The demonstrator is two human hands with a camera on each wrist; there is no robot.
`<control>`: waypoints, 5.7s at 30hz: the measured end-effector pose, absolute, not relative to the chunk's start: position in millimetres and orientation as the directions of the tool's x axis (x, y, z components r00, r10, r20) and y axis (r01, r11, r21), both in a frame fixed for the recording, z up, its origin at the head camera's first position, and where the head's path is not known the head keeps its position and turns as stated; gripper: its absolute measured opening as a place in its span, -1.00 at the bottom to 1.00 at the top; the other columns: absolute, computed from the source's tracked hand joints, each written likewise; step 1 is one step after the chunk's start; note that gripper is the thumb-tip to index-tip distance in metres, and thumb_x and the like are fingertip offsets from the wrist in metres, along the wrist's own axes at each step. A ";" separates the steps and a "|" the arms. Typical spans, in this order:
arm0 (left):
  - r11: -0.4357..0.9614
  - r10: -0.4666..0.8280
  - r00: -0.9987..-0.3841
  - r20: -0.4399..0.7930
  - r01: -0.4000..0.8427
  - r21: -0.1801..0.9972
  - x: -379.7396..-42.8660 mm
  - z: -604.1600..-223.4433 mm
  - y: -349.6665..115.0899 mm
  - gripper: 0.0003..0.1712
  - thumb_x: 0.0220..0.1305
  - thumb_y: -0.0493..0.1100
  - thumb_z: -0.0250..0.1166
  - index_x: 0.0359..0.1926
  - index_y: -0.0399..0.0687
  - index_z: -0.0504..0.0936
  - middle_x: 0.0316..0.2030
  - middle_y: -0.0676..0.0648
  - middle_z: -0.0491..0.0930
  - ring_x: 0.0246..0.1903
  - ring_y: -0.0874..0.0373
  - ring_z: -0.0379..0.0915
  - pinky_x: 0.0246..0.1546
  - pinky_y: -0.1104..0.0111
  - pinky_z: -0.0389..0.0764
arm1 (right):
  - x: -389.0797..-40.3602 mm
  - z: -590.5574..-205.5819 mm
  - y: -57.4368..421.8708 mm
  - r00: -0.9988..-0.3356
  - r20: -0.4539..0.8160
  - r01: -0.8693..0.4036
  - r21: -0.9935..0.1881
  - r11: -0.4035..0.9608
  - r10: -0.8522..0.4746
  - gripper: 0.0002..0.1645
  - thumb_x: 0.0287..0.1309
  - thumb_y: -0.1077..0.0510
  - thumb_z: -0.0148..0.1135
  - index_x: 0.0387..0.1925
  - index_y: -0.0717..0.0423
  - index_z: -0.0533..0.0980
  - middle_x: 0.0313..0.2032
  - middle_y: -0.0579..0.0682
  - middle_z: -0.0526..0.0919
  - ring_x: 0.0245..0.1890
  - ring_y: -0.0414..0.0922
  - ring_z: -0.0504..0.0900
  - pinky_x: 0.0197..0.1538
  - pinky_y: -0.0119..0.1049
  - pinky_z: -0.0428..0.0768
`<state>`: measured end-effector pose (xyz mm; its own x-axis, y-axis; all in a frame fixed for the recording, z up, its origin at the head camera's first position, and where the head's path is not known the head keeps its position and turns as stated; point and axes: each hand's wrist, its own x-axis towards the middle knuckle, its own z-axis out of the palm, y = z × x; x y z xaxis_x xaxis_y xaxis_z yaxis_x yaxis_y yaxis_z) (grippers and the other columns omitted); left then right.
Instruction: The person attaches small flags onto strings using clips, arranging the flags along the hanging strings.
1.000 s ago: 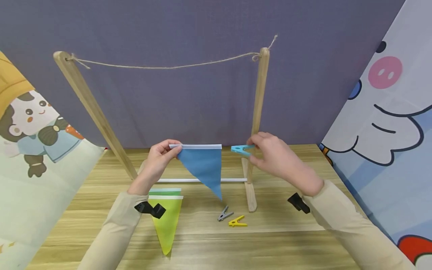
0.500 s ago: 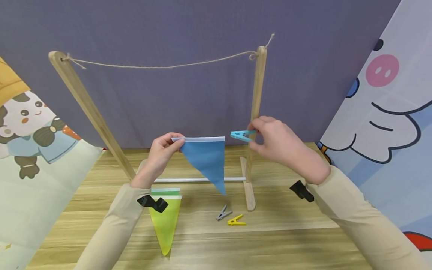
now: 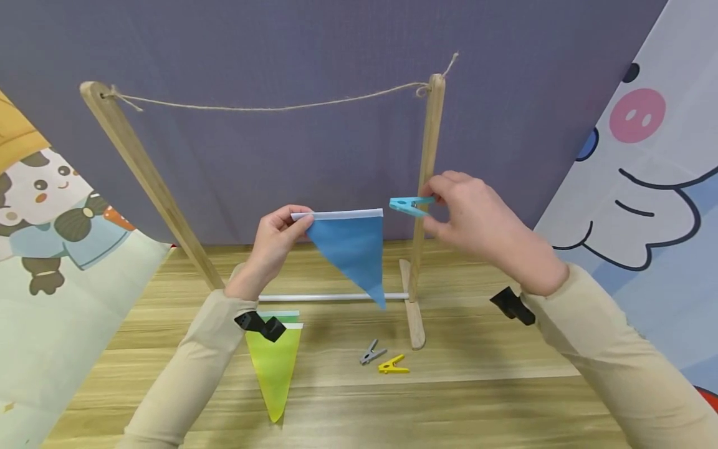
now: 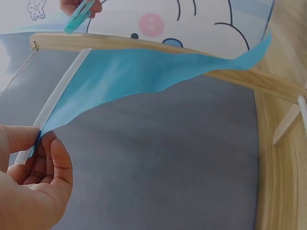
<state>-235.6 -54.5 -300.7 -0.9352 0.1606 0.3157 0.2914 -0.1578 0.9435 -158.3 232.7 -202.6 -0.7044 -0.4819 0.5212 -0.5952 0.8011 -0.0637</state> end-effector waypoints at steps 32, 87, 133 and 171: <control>-0.229 0.096 -0.920 0.380 0.351 0.908 -245.9 -262.4 -23.5 -0.84 0.21 -0.39 0.23 -0.22 -0.48 0.55 -0.49 0.08 0.54 -0.53 0.30 0.42 -0.41 0.45 0.51 | -156.9 -169.8 240.7 -0.673 0.599 -0.556 -0.023 0.831 -0.434 -0.67 -0.18 0.38 0.34 -0.25 0.32 0.53 -0.36 0.16 0.56 -0.37 0.05 0.53 -0.35 -0.03 0.45; -0.323 0.027 -0.895 0.445 0.413 0.851 -269.6 -198.2 7.8 -0.87 0.21 -0.39 0.24 -0.23 -0.42 0.56 -0.51 0.01 0.53 -0.56 0.25 0.41 -0.43 0.43 0.51 | -172.5 -116.8 233.2 -0.496 0.739 -0.602 0.084 0.794 -0.455 -0.67 0.01 0.37 0.21 -0.13 0.45 0.52 -0.29 0.28 0.44 -0.28 0.06 0.41 -0.21 -0.55 0.20; -0.301 -0.028 -0.893 0.448 0.435 0.848 -275.8 -179.5 21.3 -0.81 0.21 -0.37 0.25 -0.18 -0.44 0.58 -0.45 -0.02 0.56 -0.55 0.24 0.41 -0.37 0.34 0.54 | -218.4 -57.2 195.2 -0.687 0.378 -0.484 0.399 0.779 -0.620 -0.74 0.25 0.33 0.09 -0.07 0.37 0.54 -0.14 0.26 0.43 -0.10 0.19 0.27 -0.09 0.11 0.52; -0.301 -0.032 -0.845 0.533 0.517 0.801 -273.5 -183.8 26.6 -0.84 0.18 -0.41 0.26 -0.21 -0.44 0.59 -0.37 -0.11 0.61 -0.53 0.27 0.43 -0.39 0.38 0.52 | -213.6 -60.3 182.7 -0.770 0.250 -0.489 0.358 0.795 -0.586 -0.77 0.23 0.37 0.08 -0.11 0.43 0.53 -0.19 0.28 0.42 -0.24 0.17 0.38 -0.02 0.09 0.50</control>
